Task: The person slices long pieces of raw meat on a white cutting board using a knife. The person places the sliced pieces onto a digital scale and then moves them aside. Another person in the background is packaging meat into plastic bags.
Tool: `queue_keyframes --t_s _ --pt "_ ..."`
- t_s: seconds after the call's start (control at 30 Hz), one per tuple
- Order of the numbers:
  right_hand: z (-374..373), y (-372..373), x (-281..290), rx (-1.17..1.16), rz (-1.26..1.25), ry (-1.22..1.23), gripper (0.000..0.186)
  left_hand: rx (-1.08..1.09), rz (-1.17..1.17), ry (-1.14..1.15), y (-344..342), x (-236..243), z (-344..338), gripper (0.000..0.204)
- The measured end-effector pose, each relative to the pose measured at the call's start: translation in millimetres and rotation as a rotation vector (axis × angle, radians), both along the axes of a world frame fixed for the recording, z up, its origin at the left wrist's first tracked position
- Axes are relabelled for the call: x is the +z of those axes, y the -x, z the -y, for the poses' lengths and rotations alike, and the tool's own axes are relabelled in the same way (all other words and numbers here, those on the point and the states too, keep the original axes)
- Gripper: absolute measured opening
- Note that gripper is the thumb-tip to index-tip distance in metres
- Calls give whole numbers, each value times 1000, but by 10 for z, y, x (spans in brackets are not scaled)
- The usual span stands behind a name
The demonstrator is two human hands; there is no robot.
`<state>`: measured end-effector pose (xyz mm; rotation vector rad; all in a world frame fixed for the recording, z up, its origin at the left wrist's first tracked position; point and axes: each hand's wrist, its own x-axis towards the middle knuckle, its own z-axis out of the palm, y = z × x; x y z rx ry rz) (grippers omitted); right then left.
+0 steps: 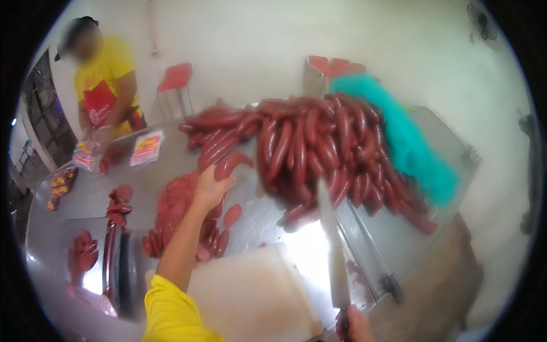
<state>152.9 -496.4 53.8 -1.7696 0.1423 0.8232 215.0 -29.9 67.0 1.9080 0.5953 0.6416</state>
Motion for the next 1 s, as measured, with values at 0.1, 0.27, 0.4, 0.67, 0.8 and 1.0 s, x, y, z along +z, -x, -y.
queue_keyframes --t_s 0.1,0.27,0.4,0.67,0.8,1.0 --pt "120 -43 91 117 143 -78 55 43 -16 74 833 238 648 33" --pt "256 -112 267 313 226 -104 50 -54 -199 -137 2083 28 1630 36" --pt "388 -190 177 538 196 -92 48 -312 -637 -548 2945 -229 1825 41" --pt "508 -483 -145 1121 662 242 53 89 -306 -749 2986 -844 2389 31" --pt "527 -612 51 1272 798 412 50 69 -110 -791 2428 -1045 2749 29" --pt "651 -834 514 1404 779 624 50 76 -25 -763 2249 -1055 2786 24"
